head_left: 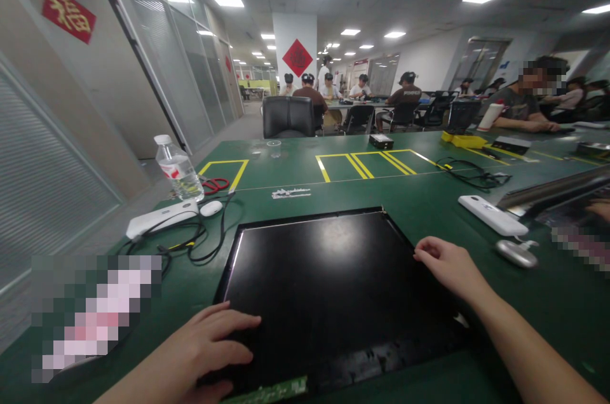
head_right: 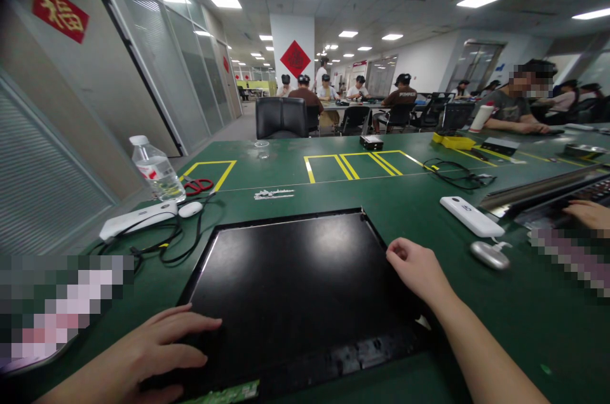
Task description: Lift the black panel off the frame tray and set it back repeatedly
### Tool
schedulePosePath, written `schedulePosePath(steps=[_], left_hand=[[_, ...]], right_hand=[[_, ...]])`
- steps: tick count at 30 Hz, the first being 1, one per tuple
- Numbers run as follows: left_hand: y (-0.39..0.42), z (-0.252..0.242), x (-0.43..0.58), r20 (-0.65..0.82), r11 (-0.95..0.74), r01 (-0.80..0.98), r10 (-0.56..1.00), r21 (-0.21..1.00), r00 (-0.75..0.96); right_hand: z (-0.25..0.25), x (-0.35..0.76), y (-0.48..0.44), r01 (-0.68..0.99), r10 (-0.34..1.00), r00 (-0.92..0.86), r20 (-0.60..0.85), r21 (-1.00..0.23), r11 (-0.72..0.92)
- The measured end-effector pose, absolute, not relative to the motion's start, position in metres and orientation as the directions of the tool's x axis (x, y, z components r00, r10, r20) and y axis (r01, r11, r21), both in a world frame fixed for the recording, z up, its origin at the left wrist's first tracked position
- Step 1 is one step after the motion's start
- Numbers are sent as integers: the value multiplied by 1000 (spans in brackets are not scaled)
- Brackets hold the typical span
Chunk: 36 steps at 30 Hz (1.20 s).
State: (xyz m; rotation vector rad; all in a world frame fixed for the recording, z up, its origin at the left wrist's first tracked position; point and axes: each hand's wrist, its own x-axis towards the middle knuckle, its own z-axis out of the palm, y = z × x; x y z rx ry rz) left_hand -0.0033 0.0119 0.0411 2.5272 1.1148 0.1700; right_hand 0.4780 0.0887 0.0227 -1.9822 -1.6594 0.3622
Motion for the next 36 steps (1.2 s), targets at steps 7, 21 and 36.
schedulePosePath(steps=[7,21,36], left_hand=[[13,41,-2,-27,-621,681,731,388,682],[16,34,-11,14,-684,644,689,342,724],[15,37,-8,-64,-681,672,687,290,724]], right_hand=[[25,475,88,821,965,224,133,-560,-113],[24,477,88,823,968,220,123,-555,-116],[21,479,90,829,968,214,134,-549,-107]])
